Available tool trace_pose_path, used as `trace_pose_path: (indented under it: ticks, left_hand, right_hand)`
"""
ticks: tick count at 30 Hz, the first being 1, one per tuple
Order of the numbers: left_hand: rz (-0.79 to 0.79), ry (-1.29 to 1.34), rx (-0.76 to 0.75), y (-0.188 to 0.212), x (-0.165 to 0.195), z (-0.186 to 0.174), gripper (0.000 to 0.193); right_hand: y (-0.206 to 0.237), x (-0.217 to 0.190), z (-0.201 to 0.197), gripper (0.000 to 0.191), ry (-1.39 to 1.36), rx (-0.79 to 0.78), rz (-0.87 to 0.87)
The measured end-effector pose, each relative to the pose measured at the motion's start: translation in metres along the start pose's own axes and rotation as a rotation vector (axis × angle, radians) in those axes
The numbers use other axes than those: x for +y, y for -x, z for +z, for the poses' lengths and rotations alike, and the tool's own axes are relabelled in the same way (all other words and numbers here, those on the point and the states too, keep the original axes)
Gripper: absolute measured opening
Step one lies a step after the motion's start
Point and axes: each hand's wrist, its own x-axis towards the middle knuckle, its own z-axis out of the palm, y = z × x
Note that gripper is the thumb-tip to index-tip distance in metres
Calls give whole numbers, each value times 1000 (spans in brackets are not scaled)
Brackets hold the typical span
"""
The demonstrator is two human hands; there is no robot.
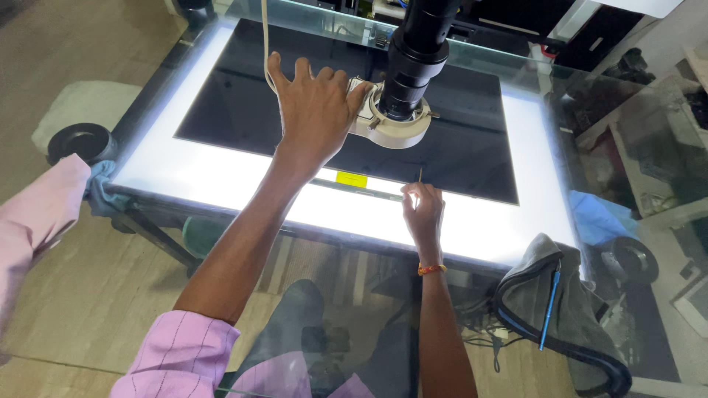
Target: The person places a small circuit board on a light table and uses a multimeter to test its electrical continuity. They then pick up a remote control, open its casing, and inspect the internal circuit board.
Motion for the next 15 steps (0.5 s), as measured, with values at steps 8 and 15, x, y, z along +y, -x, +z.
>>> trace_pose_path:
  ticks: [8, 15]
  left_hand:
    - [4, 9, 59, 0, 0, 2, 56]
    - [0, -45, 101, 3, 3, -5, 53]
  right_hand:
    - [-3, -2, 0, 7, -38, -10, 20]
    - [-2, -9, -6, 11, -40, -27, 42]
